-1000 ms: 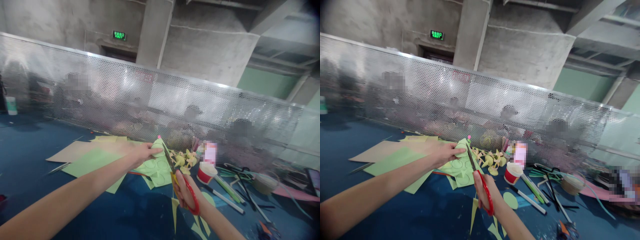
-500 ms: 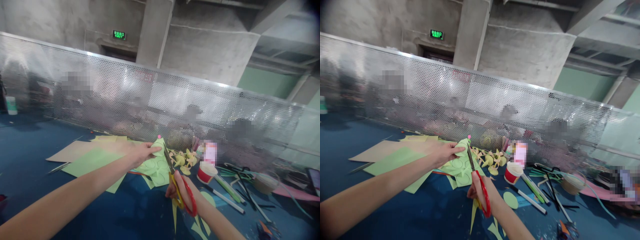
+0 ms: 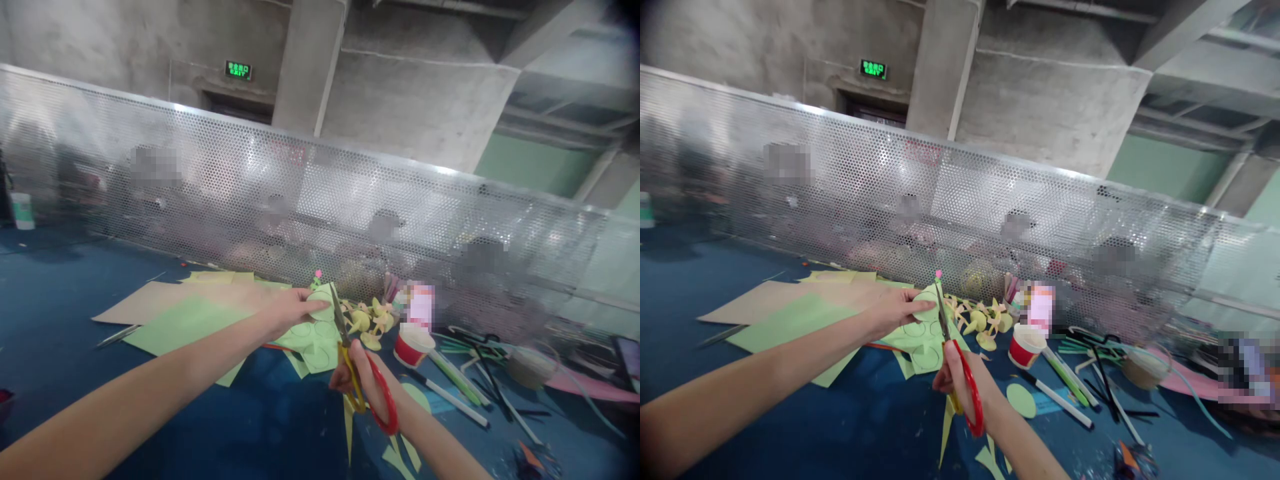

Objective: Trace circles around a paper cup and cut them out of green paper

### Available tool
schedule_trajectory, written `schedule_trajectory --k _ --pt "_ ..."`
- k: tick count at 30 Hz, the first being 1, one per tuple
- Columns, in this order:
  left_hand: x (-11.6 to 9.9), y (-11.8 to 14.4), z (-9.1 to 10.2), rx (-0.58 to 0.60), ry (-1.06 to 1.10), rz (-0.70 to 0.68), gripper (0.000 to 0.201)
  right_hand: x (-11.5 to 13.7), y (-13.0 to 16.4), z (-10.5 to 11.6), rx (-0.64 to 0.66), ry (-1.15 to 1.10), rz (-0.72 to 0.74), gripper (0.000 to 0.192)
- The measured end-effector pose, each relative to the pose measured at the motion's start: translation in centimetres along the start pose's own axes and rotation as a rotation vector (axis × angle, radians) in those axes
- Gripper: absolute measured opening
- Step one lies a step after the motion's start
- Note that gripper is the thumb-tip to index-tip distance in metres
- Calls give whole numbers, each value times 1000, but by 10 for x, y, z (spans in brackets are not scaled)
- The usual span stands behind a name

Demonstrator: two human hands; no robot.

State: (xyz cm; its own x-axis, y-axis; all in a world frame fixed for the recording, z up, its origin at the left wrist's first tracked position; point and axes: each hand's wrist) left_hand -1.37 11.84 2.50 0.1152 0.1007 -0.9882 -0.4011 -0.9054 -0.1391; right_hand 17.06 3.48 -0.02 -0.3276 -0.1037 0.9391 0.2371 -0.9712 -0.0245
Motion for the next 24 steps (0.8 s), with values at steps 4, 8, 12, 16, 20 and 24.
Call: schedule_trajectory --k 4,8,12,16,20,24 --pt "-2 1 -2 -10 -18 8 38 5 1 -2 -14 -45 -10 77" --pt "-1 1 -2 -3 -24 10 38 8 1 -3 -24 -64 -17 75" --pt "2 1 -3 32 -62 -6 36 10 3 -4 -31 -70 -22 72" --pt "3 1 -4 38 -78 -10 33 10 3 -4 -45 -68 -3 70" --pt "2 1 -5 38 -79 -4 33 9 3 -4 -70 -38 8 70" --pt "1 1 -4 54 -66 -4 34 7 3 -4 -71 -36 21 70"
Point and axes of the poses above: each hand's wrist, its own y-axis away from the middle knuckle, its own z-axis out of the back of the hand, x = y × z, and after that the axes turned 5 degrees about -y, right-handed
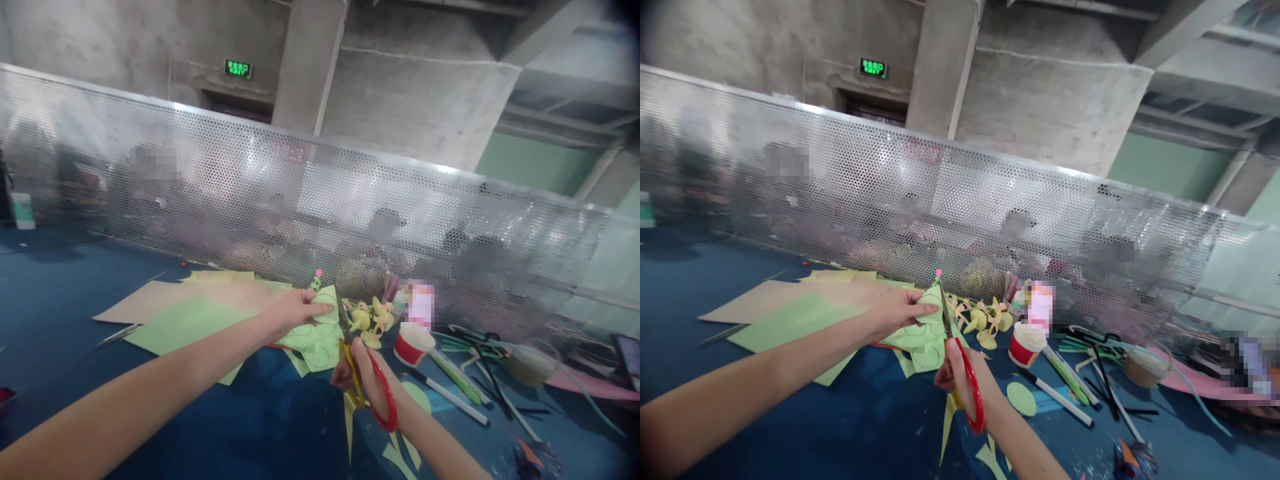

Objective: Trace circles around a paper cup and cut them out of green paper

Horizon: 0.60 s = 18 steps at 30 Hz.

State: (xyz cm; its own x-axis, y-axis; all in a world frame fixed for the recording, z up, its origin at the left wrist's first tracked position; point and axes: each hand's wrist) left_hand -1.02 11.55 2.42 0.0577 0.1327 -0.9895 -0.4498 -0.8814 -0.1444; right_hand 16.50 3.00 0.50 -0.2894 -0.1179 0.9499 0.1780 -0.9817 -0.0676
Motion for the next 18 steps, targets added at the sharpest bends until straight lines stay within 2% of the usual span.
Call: schedule_trajectory --k 18 --pt "-14 7 1 8 -4 66 38 -24 -7 6 3 39 46 66"
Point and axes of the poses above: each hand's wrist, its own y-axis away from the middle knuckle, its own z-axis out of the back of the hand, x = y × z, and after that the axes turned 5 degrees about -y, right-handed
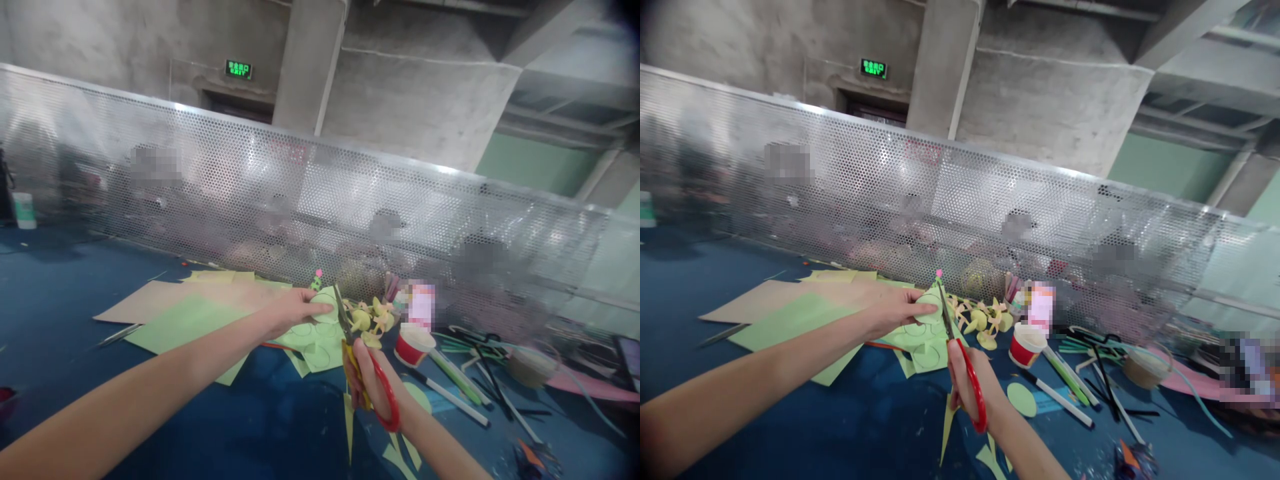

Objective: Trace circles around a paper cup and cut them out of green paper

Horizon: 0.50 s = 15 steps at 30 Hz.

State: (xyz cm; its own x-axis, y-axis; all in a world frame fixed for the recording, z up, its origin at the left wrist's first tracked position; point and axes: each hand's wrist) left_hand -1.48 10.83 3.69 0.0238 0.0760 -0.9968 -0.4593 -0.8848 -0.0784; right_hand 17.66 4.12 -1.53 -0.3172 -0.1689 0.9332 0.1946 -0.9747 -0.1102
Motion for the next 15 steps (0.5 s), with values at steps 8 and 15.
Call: schedule_trajectory --k 8,15 --pt "0 -1 6 60 -21 -29 30 1 2 0 -5 18 3 62" --pt "-1 -2 10 45 -12 -12 28 0 3 2 -7 36 -17 56"
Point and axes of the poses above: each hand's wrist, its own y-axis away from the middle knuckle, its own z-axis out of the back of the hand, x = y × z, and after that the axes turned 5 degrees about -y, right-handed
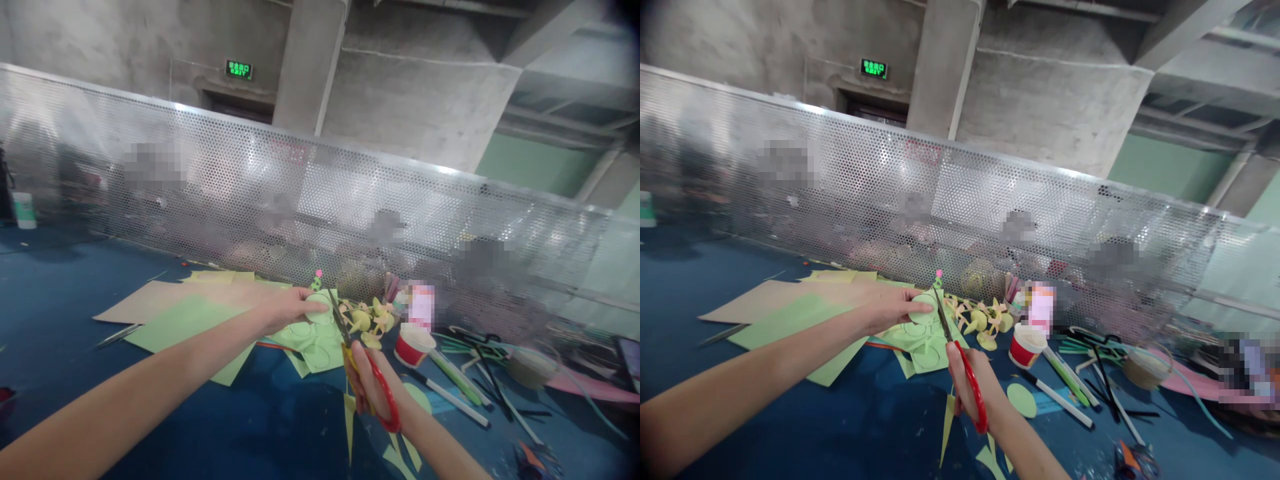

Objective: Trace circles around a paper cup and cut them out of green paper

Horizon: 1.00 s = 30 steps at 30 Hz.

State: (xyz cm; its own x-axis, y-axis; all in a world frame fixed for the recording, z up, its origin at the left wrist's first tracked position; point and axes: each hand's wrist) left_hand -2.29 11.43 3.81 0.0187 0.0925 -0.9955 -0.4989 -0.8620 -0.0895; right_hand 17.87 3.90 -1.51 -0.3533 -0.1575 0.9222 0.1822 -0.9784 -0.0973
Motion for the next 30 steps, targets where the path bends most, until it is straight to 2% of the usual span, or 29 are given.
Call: schedule_trajectory --k 6,18,24,30 --pt "-1 1 0 9 13 4 29 -6 -2 1 2 -2 -5 55" --pt "0 -1 2 -6 1 5 34 9 0 4 4 98 -58 59" --pt "7 -7 6 -75 57 -9 34 4 -3 1 -14 24 -56 58" --pt "25 -15 1 -115 169 -32 39 -4 -4 -12 -56 -156 -111 62"
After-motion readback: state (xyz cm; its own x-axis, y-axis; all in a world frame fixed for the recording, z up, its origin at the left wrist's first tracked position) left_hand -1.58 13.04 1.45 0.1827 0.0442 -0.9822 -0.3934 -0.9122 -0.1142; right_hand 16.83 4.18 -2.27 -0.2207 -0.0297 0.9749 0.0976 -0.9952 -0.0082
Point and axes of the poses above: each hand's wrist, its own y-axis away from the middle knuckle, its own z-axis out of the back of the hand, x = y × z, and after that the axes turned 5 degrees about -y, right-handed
